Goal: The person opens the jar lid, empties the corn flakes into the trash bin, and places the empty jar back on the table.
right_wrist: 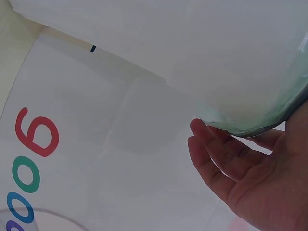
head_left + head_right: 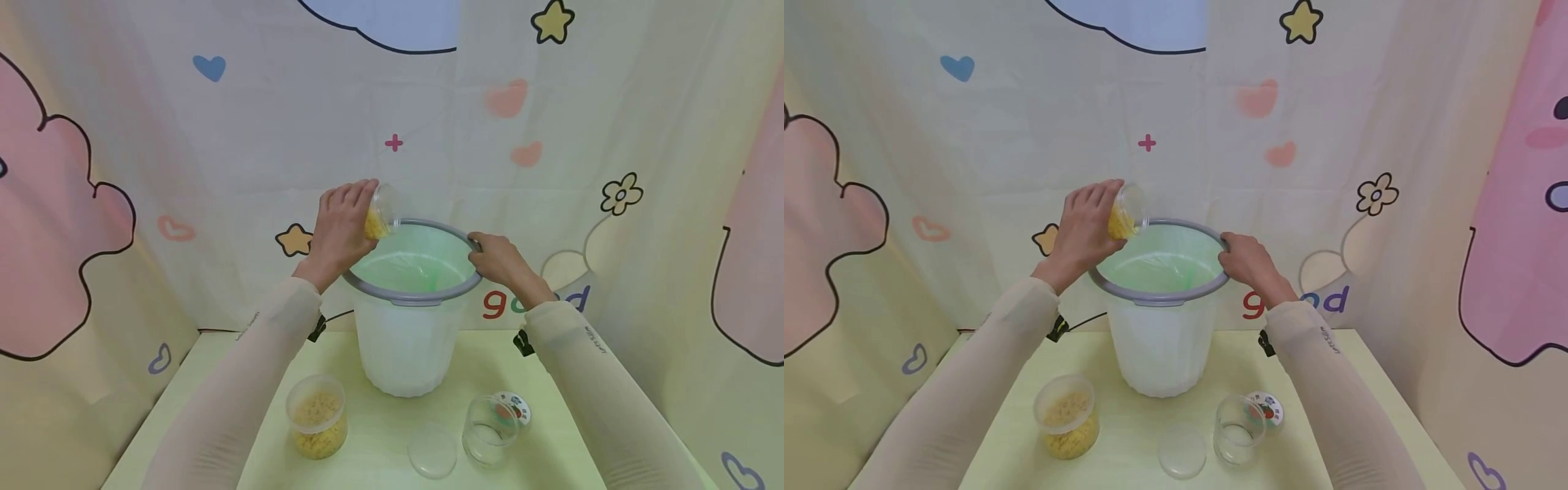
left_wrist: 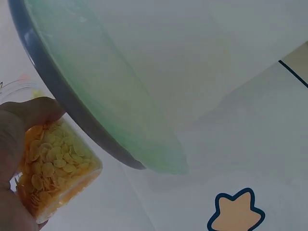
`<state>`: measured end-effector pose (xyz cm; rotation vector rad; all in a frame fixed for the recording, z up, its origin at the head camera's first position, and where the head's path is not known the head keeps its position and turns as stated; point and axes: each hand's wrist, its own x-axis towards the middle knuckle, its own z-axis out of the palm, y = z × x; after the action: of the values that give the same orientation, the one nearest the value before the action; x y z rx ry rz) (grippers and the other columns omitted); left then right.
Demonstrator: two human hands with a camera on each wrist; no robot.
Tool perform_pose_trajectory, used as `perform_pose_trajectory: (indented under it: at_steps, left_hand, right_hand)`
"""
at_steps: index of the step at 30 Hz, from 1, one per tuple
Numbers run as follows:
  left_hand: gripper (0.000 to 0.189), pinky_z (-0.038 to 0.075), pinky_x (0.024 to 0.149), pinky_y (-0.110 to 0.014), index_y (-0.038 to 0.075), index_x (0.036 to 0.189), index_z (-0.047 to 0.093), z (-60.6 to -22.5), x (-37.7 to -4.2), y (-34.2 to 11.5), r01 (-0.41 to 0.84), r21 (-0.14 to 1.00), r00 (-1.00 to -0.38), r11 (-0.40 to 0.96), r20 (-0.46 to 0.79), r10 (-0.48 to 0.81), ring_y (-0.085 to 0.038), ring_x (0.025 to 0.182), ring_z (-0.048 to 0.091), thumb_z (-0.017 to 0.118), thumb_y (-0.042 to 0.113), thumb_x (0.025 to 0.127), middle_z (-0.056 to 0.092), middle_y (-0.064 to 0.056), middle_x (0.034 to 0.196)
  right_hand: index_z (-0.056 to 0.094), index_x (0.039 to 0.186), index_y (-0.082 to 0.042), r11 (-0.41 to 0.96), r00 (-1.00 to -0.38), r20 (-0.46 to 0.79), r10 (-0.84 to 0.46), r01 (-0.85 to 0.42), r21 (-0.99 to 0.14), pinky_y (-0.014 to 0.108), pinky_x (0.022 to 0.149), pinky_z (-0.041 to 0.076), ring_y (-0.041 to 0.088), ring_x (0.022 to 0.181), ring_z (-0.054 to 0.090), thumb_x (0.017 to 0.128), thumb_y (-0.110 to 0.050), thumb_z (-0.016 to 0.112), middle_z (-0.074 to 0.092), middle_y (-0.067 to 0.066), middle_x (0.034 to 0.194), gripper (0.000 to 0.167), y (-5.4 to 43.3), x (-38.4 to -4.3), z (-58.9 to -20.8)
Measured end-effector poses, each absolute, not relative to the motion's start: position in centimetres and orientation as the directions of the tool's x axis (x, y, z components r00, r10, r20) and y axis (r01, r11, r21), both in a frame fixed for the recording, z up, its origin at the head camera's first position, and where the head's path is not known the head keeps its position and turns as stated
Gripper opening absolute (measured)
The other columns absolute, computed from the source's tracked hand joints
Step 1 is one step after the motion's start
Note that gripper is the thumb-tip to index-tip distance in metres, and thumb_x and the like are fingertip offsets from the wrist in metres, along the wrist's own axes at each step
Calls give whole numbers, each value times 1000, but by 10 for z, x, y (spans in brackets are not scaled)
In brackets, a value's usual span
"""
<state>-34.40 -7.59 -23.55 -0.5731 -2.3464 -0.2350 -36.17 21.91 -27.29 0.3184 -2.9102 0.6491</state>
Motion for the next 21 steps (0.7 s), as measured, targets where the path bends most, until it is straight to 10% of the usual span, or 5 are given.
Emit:
perform_pose_trajectory:
  at_steps: [21]
  left_hand:
    - [79, 23, 120, -52, 19, 150, 34, -244, -347, -79, 416, -219, -645, 883, 613, 456, -28, 139, 37, 72, 14, 81, 43, -4, 152]
  right_hand:
    - [38, 147, 0, 882, -967, 182, -179, -240, -405, 34, 76, 46, 30, 95, 56, 95, -16, 40, 56, 23, 132, 55, 218, -361, -273]
